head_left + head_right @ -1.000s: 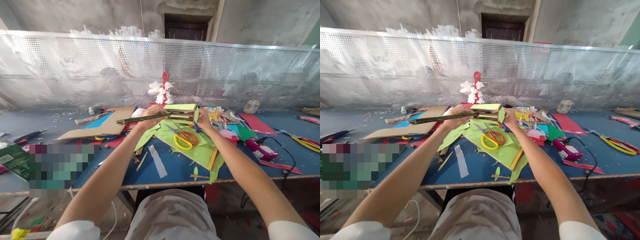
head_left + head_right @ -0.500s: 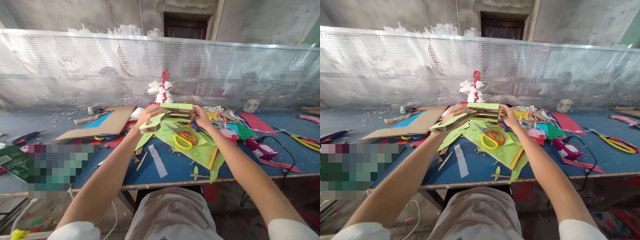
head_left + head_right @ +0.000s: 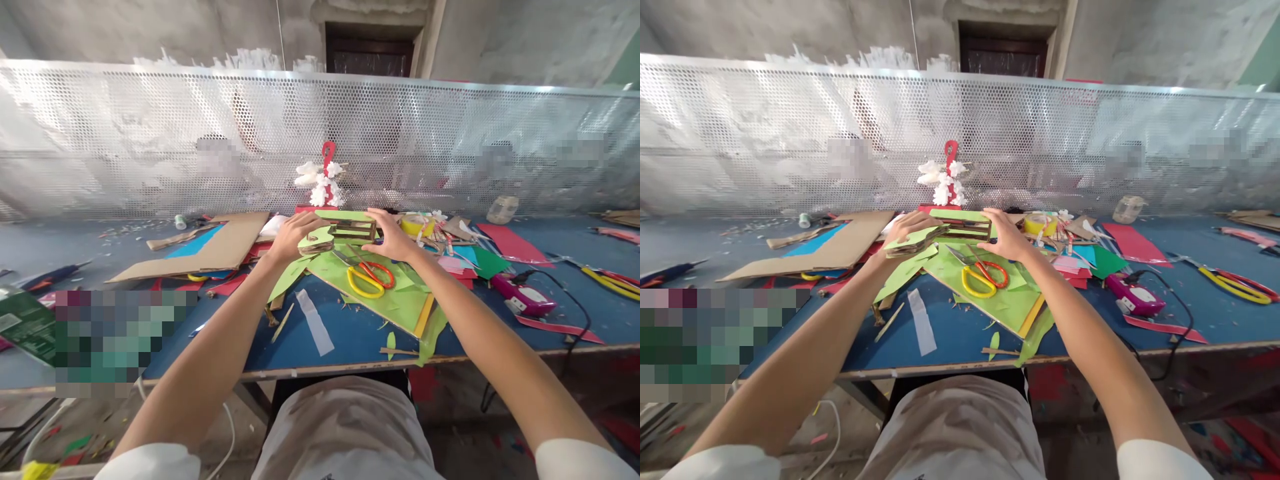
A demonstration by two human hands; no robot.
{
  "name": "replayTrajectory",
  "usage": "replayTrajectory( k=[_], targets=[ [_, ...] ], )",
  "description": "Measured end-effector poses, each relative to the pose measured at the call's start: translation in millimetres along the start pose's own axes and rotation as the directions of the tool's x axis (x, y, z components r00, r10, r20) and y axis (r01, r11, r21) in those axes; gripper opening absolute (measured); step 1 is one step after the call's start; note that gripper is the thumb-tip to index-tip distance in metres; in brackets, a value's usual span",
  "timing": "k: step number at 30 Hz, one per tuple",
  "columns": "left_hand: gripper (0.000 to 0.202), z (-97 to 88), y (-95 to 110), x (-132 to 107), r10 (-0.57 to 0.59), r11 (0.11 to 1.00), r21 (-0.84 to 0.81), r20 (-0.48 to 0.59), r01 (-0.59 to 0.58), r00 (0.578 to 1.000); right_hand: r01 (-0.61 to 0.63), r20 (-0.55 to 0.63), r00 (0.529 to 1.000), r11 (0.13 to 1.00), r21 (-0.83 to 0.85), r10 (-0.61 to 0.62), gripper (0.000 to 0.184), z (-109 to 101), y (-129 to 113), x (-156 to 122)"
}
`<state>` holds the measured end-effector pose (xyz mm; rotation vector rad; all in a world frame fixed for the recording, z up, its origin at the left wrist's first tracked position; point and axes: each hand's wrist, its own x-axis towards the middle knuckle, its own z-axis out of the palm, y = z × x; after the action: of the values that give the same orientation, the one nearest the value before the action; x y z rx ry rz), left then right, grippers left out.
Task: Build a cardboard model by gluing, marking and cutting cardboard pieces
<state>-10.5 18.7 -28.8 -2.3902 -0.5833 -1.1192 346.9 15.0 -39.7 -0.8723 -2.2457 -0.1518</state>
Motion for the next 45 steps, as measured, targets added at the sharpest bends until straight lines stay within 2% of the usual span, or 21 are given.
replayTrajectory(
  k=[4,8,15,23,29,38,41,45],
  targets=[
    [0.037,-2.2,0.4,0.1,0.017,1.0,-0.016,0.025,-0.016,1.0,-0.002,-0.021,1.0,0.995,-0.095,0.0,0.089,1.6,-1.3,-0.5],
    [0.039,-1.9,0.5,0.3,0.005,1.0,-0.015,0.02,-0.004,1.0,-0.015,-0.019,1.0,0.989,-0.146,0.013,0.082,-1.8,-6.0,-1.0],
    [0.039,-1.9,7.3,3.8,0.067,0.994,-0.082,-0.001,-0.067,0.998,0.015,0.048,0.999,0.958,-0.287,-0.002,0.095,-1.2,-19.5,4.0],
    [0.037,4.1,6.1,2.2,0.079,0.994,-0.078,-0.018,-0.081,0.997,0.053,0.066,0.997,0.948,-0.314,-0.034,0.09,0.6,-24.8,7.6],
    [0.03,7.3,6.6,1.7,0.057,0.997,-0.06,0.032,-0.055,0.998,0.022,0.08,0.997,0.928,-0.373,0.008,0.086,1.0,-32.6,8.4],
    [0.046,14.5,19.0,8.2,0.064,0.998,0.02,0.052,-0.065,0.997,0.061,0.103,0.994,0.927,-0.37,-0.024,0.081,15.1,-64.3,14.8],
    [0.038,9.9,22.6,10.9,0.008,1.0,0.03,0.075,-0.01,0.997,0.053,0.082,0.996,0.933,-0.356,-0.025,0.079,13.8,-62.7,16.4],
    [0.032,5.1,18.3,9.8,-0.066,0.997,0.046,0.063,0.063,0.996,0.009,0.025,1.0,0.928,-0.372,0.0,0.073,5.6,-43.9,14.4]
  ],
)
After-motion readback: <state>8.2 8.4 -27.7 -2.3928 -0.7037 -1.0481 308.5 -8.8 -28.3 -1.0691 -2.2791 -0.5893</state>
